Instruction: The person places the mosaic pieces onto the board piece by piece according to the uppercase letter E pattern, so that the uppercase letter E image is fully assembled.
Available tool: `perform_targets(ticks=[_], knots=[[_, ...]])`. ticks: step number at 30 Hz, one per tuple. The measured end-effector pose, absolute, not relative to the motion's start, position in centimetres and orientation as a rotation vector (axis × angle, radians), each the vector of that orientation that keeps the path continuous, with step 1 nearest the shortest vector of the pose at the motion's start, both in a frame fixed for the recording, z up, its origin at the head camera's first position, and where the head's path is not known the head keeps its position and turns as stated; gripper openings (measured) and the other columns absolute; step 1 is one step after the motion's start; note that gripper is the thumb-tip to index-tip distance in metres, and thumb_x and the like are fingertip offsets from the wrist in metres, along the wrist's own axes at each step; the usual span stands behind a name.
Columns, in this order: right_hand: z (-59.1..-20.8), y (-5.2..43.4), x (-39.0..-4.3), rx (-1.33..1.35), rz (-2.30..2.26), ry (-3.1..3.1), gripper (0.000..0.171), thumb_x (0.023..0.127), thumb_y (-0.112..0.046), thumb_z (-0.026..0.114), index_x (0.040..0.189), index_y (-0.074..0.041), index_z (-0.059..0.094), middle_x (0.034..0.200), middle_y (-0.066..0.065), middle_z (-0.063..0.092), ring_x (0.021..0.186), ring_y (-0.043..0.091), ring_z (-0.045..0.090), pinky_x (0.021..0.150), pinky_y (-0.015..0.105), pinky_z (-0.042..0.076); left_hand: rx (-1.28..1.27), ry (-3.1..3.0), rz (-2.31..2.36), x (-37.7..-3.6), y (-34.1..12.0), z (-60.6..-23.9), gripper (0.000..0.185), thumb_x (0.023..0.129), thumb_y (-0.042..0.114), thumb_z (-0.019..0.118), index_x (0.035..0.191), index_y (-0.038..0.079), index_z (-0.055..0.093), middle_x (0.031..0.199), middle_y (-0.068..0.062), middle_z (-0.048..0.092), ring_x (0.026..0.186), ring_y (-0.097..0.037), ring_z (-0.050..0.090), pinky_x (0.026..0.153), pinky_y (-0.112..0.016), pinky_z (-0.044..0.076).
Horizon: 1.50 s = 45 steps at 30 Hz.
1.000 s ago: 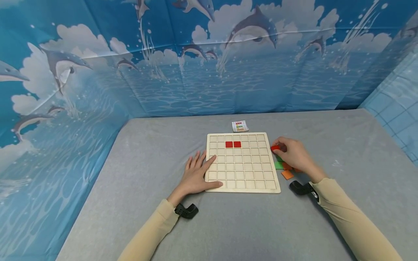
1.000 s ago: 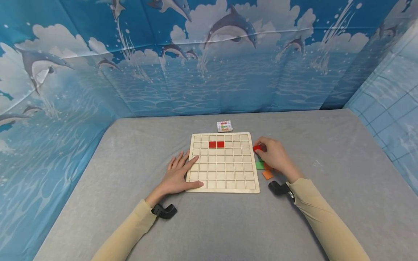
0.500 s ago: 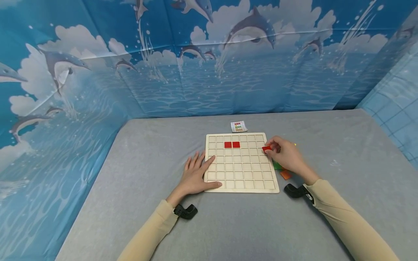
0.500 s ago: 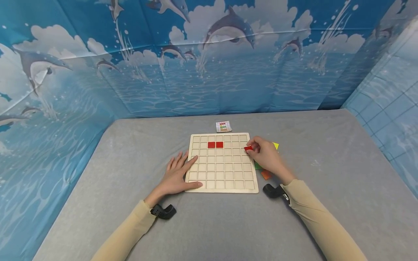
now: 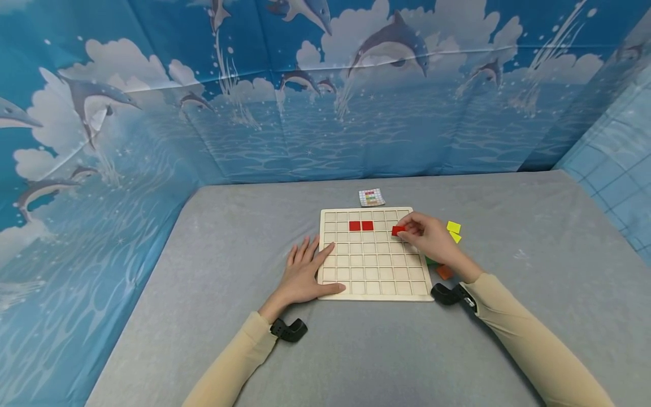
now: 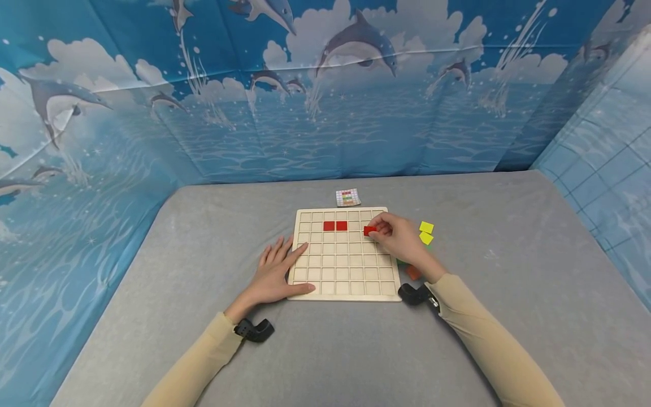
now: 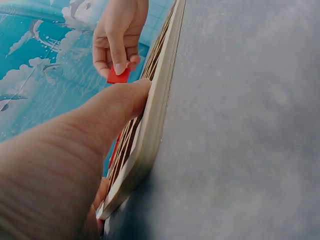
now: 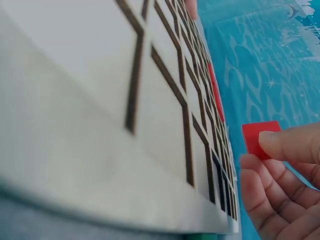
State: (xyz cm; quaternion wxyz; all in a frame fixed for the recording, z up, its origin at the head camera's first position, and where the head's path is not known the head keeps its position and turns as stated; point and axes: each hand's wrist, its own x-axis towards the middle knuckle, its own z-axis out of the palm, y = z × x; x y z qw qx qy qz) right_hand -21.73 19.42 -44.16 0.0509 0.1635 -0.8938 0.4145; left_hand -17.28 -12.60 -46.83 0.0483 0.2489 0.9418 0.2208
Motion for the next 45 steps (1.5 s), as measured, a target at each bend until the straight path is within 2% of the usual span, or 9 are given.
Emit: perform_targets(ticks=[8,15,24,34,45], knots=[[-43.9,18.5,-22.4,0.526,1.2,-2.793,0.011,0.087,-0.006,0.068,0.098,-0.004,0.067,0.087,0.007,0.064,0.076,0.021,0.061,0.069,0.036,0.048,0.749,2.878,0.651,-17.4,-12.7,-46.9,0.093,0.078,0.065,0.062,0.153,0.027,0.022,0.158,-0.009,0.006,0.143,-0.028,-0.004,0.11,-0.049,-0.003],[-43.4,17.4,-23.2,0.565,1.09,-2.84,0.009,0.086,-0.006,0.068,0.095,-0.006,0.069,0.085,0.005,0.066,0.074,0.021,0.06,0.067,0.038,0.047,0.74,2.877,0.632,-17.5,-12.7,-47.2,0.093,0.078,0.067,0.061,0.153,0.027,0.021,0.158,-0.007,0.005,0.143,-0.026,-0.005,0.11,-0.048,-0.003],[-42.9,16.6,-24.1,0.48,1.004,-2.91,0.006,0.086,-0.009,0.069,0.092,-0.008,0.07,0.085,0.006,0.067,0.074,0.022,0.061,0.066,0.039,0.047,0.752,2.88,0.642,-17.4,-12.6,-47.2,0.093,0.078,0.066,0.061,0.153,0.027,0.022,0.158,-0.008,0.005,0.143,-0.027,-0.005,0.11,-0.049,-0.003],[-42.8,16.2,-24.7,0.428,0.991,-2.95,0.01,0.09,-0.01,0.064,0.098,-0.007,0.071,0.093,0.009,0.069,0.083,0.027,0.062,0.071,0.043,0.048,0.762,2.886,0.653,-17.4,-12.6,-47.3,0.093,0.078,0.066,0.061,0.153,0.026,0.023,0.158,-0.008,0.005,0.143,-0.027,-0.004,0.11,-0.05,-0.002],[-43.2,16.2,-24.9,0.43,0.911,-2.953,0.016,0.089,-0.008,0.064,0.103,-0.005,0.073,0.098,0.013,0.066,0.081,0.026,0.06,0.068,0.043,0.046,0.757,2.874,0.651,-17.4,-12.6,-47.0,0.093,0.079,0.066,0.061,0.153,0.027,0.022,0.158,-0.009,0.005,0.143,-0.027,-0.005,0.11,-0.05,-0.002]])
